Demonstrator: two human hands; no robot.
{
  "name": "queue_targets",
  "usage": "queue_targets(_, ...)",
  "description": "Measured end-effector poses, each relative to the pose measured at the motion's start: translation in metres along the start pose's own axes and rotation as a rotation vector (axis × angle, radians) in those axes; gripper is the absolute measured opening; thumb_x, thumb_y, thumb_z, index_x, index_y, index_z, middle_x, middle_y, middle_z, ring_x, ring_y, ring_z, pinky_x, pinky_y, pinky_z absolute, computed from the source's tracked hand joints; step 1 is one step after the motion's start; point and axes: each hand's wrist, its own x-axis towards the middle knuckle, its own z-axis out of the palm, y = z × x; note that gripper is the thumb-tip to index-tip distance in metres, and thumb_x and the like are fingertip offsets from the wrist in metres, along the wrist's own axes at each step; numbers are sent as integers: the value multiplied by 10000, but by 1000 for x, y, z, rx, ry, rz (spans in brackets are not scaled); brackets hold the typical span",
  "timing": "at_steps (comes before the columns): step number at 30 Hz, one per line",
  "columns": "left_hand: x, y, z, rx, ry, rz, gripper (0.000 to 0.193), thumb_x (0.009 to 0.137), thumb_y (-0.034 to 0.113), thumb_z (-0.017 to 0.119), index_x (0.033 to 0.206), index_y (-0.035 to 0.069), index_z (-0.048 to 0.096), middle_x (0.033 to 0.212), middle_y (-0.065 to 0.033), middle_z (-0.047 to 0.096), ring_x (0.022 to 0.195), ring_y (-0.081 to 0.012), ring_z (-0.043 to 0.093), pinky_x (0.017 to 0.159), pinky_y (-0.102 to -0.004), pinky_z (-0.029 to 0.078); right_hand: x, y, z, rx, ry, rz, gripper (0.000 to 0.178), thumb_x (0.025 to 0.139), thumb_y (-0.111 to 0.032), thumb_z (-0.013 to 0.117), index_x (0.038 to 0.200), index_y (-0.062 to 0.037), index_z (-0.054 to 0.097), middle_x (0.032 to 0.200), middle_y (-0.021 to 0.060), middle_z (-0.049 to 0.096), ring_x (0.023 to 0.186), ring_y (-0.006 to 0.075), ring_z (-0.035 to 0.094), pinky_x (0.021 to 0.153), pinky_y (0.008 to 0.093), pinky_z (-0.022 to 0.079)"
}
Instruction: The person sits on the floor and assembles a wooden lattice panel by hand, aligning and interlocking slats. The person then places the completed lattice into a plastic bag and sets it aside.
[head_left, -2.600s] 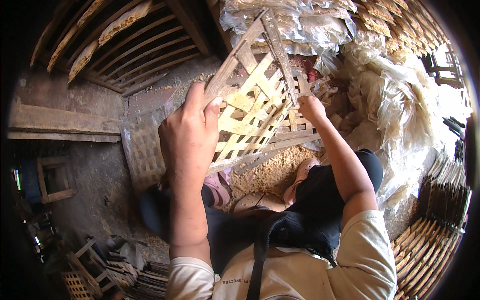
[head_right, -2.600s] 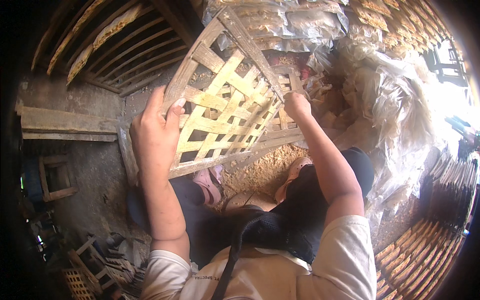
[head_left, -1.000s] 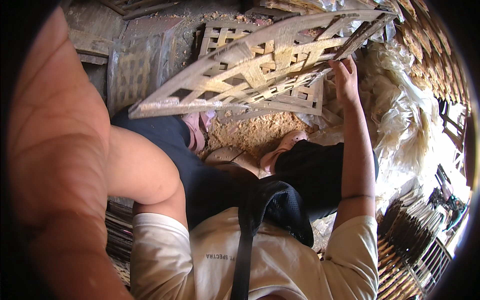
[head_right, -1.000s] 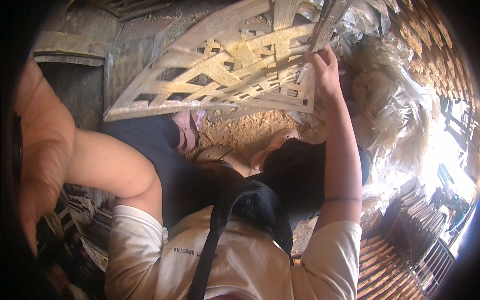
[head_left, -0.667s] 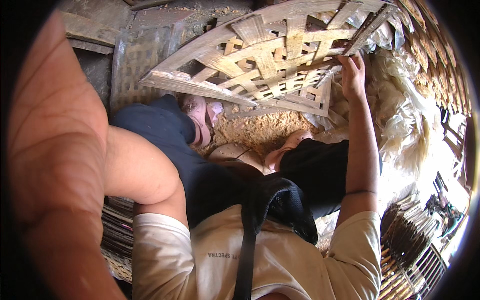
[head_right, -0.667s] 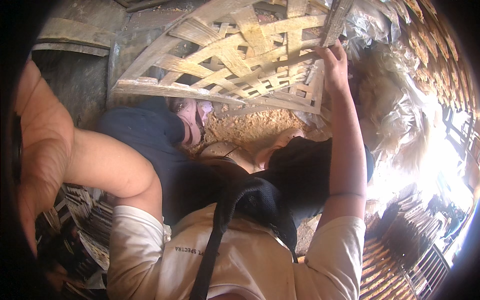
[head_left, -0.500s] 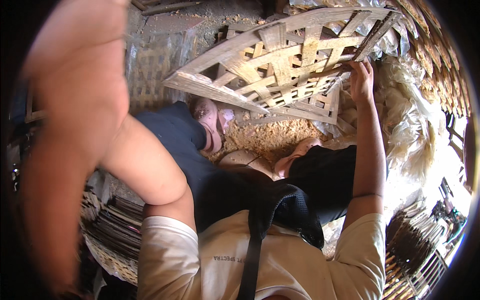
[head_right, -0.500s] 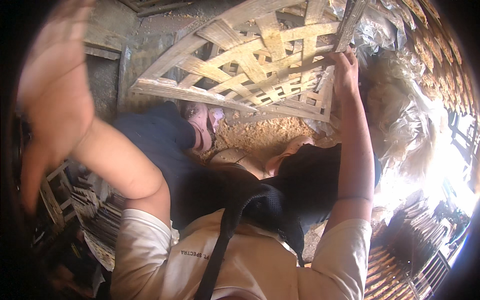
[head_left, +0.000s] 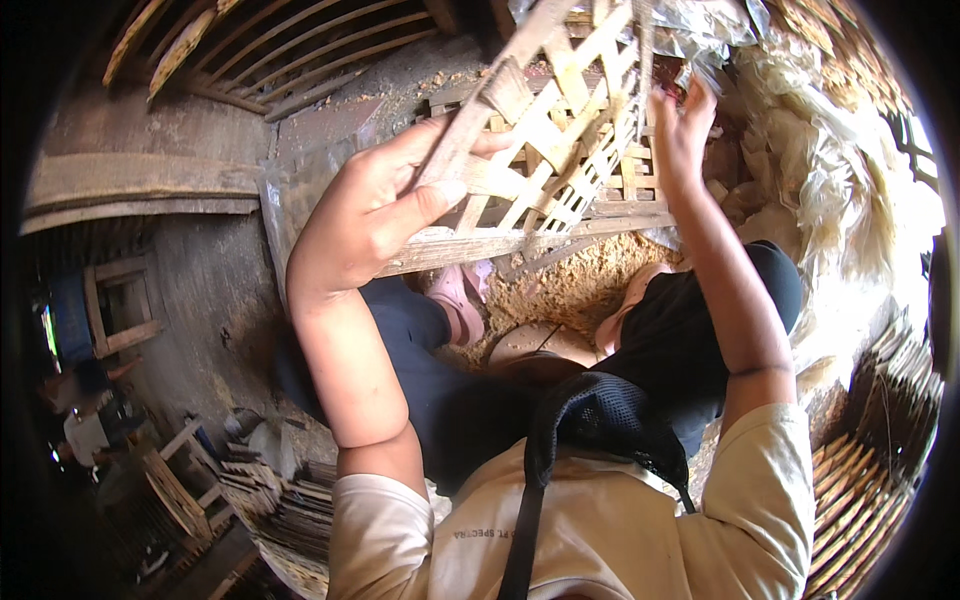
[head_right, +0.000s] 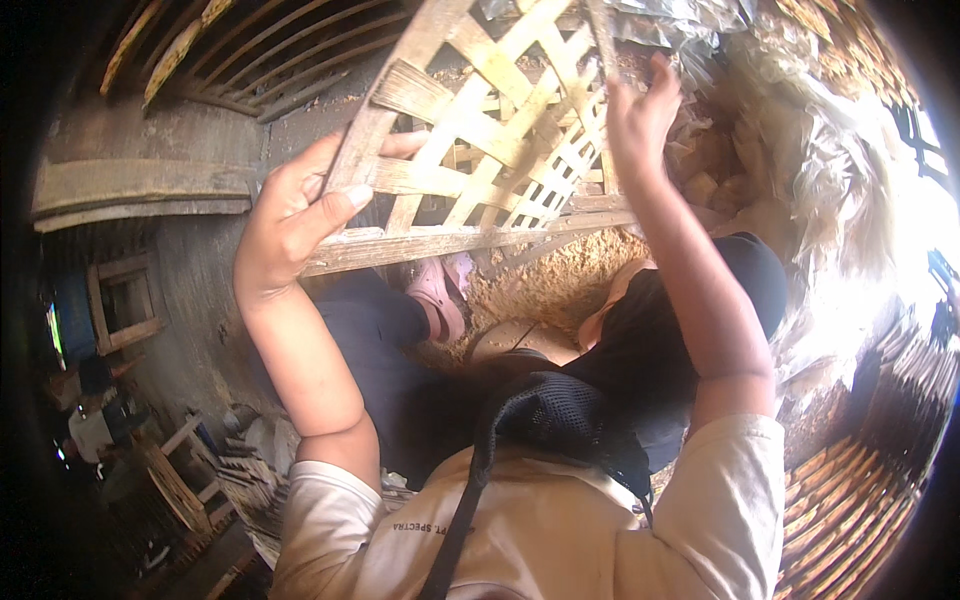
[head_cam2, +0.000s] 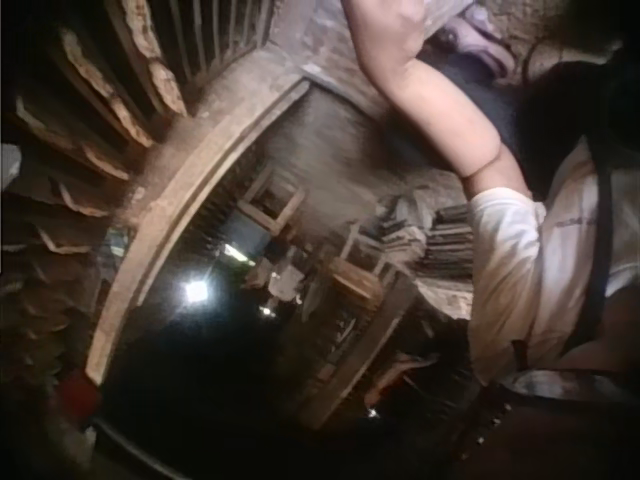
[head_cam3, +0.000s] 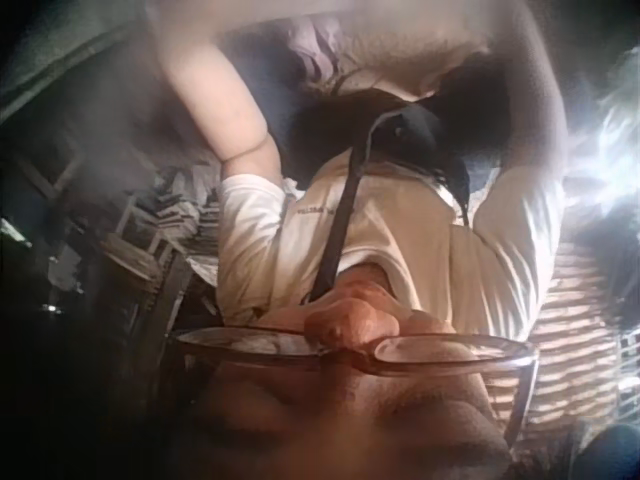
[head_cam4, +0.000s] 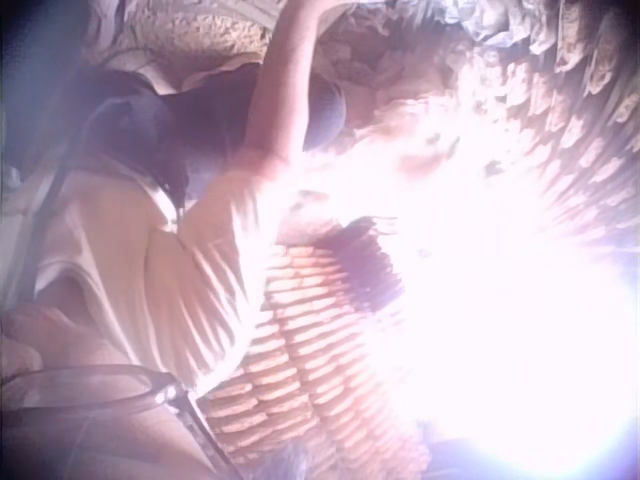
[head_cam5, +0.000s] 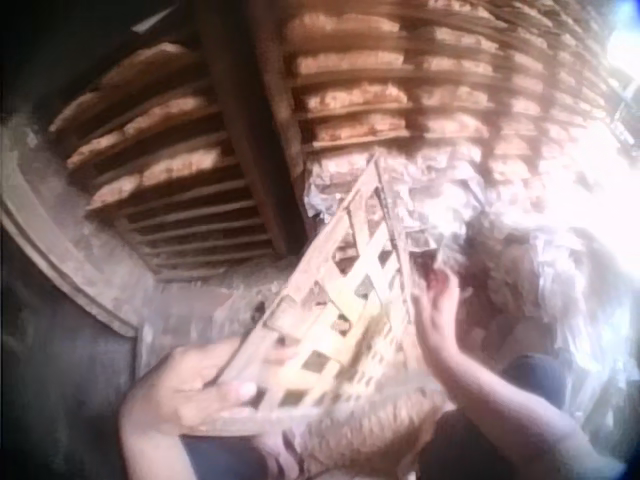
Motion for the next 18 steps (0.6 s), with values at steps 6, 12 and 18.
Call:
queue_targets(6,1,9,21,-8,115,131,584,898,23,560,1425,-119,351,1252,-251,598,1178,-269,591,1032,-377,445,-114,-79,-59,523,-953,803,566,952,-136,551,1457,-92,300,1327,212,498,1270,298,465,1059,419,394)
queue_targets(12,-4,14,58,19,103,201,617,886,-13,565,1452,-96,334,1268,-255,591,1189,-265,582,1029,-372,446,-150,-96,-49,562,-874,336,532,960,-57,534,1446,-30,320,1277,195,540,1185,269,545,986,383,467)
queue_targets(18,-2,17,78,92,97,201,636,875,-18,563,1462,-85,328,1270,-243,595,1193,-249,577,1016,-348,446,-164,-84,-38,467,-764,408,439,929,-45,574,1340,5,425,1194,165,594,1110,251,590,953,369,485)
